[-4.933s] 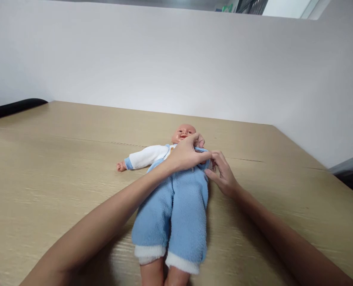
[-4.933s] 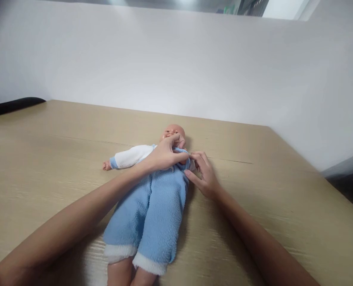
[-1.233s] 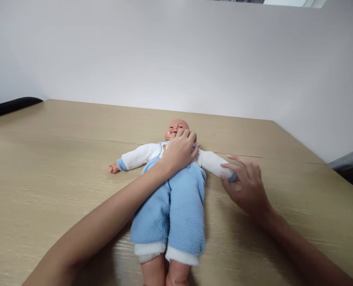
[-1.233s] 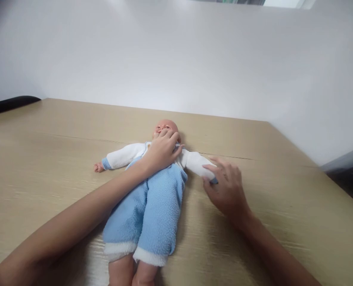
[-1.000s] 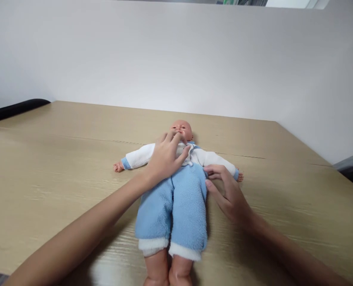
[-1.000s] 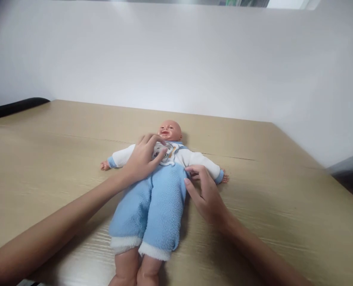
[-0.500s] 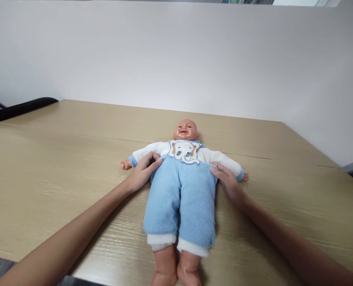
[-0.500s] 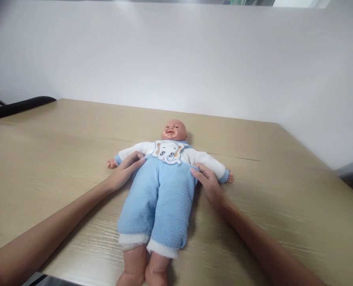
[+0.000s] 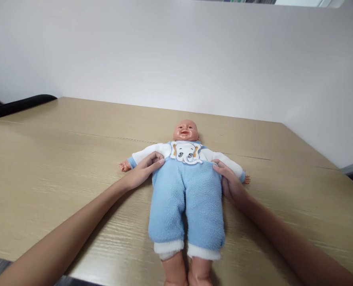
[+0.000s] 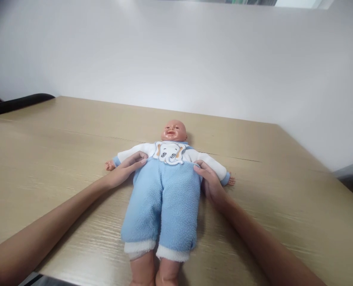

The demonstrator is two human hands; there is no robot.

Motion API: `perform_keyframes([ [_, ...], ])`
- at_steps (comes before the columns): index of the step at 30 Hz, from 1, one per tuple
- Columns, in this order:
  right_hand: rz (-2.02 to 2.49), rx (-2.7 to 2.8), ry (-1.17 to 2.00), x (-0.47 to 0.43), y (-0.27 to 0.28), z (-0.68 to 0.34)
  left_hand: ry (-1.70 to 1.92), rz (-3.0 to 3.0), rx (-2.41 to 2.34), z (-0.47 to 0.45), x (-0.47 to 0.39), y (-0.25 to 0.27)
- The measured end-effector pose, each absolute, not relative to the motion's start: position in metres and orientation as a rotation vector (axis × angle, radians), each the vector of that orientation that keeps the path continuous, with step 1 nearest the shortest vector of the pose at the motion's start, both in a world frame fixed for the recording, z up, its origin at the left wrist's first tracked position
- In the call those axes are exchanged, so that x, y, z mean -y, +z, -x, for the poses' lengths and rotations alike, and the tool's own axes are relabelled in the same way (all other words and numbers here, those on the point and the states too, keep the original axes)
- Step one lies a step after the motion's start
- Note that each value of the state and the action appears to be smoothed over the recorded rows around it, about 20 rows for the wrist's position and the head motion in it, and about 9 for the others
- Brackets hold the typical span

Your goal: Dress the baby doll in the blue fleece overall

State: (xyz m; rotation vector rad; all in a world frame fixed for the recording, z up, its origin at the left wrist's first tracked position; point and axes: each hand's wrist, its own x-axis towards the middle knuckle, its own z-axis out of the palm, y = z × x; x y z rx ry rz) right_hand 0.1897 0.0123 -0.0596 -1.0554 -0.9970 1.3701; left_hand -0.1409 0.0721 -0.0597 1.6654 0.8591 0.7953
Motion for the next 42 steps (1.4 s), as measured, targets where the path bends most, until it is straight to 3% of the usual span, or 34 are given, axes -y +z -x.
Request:
perform_keyframes([
  [10, 1.012, 0.949, 1.353, -0.011, -0.059, -0.19, 0.96, -1.499, -0.865, 0.134, -0.084, -0.072],
  [18, 1.115, 1.157, 1.131, -0.009, -0.077, -0.204, 1.031, -1.609, -0.908, 0.131, -0.08, -0.075],
  [32, 1.448, 1.62, 0.48, -0.007, -0.079, -0.216, 1.113, -1.856, -1.075, 0.129, -0.071, -0.076],
  [35, 1.505, 1.713, 0.221, -0.003, -0.074, -0.234, 1.177, -1.948, -1.173, 0.129, -0.069, -0.074],
  [39, 1.499, 1.881, -0.191, 0.004, -0.074, -0.277, 1.289, -2.04, -1.31, 0.122, -0.062, -0.054],
  [42, 1.497, 1.989, -0.19, 0.004, -0.082, -0.314, 1.295, -2.213, -1.183, 0.101, -0.056, -0.028],
])
